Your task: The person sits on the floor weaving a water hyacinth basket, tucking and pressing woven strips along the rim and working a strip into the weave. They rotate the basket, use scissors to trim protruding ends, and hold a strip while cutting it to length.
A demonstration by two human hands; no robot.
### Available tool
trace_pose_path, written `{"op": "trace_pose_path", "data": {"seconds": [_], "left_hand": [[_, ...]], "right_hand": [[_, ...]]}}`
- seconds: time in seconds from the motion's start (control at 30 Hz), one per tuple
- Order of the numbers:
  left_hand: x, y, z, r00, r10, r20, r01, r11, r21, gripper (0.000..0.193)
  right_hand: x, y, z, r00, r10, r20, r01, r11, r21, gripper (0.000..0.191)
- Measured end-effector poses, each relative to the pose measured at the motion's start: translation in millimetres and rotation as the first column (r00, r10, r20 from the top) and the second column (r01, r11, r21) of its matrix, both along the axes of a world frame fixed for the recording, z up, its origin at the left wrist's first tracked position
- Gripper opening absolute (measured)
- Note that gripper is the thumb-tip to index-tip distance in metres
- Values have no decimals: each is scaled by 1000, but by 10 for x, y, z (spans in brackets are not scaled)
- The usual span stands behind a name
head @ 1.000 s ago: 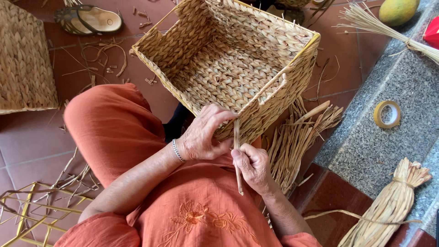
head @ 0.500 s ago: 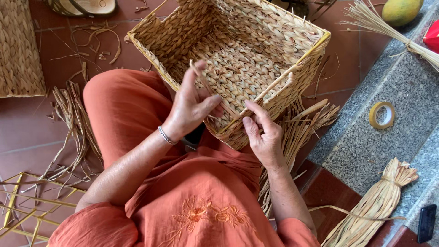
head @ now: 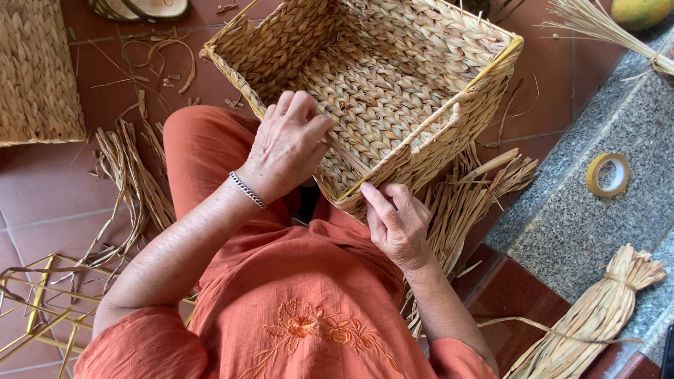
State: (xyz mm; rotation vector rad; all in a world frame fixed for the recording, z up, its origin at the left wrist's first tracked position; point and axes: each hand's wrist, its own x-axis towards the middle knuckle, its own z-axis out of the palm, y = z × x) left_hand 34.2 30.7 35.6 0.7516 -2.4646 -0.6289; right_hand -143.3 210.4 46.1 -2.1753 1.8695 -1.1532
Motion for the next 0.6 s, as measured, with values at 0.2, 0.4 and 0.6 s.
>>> {"op": "trace_pose_path", "data": {"seconds": [0.2, 0.4, 0.6], "left_hand": [[-78, 0, 19, 999, -3, -43, 14, 965, 262, 16], [-115, -24, -6, 980, 6, -201, 174, 474, 863, 14], [-149, 119, -122, 952, -39, -303, 293, 393, 871, 19]], "right_hand": [[-46, 75, -85, 994, -26, -107, 31, 998, 47, 62], [-52, 139, -115, 990, -53, -128, 58, 997, 41, 62], [-10, 147, -48, 990, -52, -132, 57, 998, 29, 58]]}}
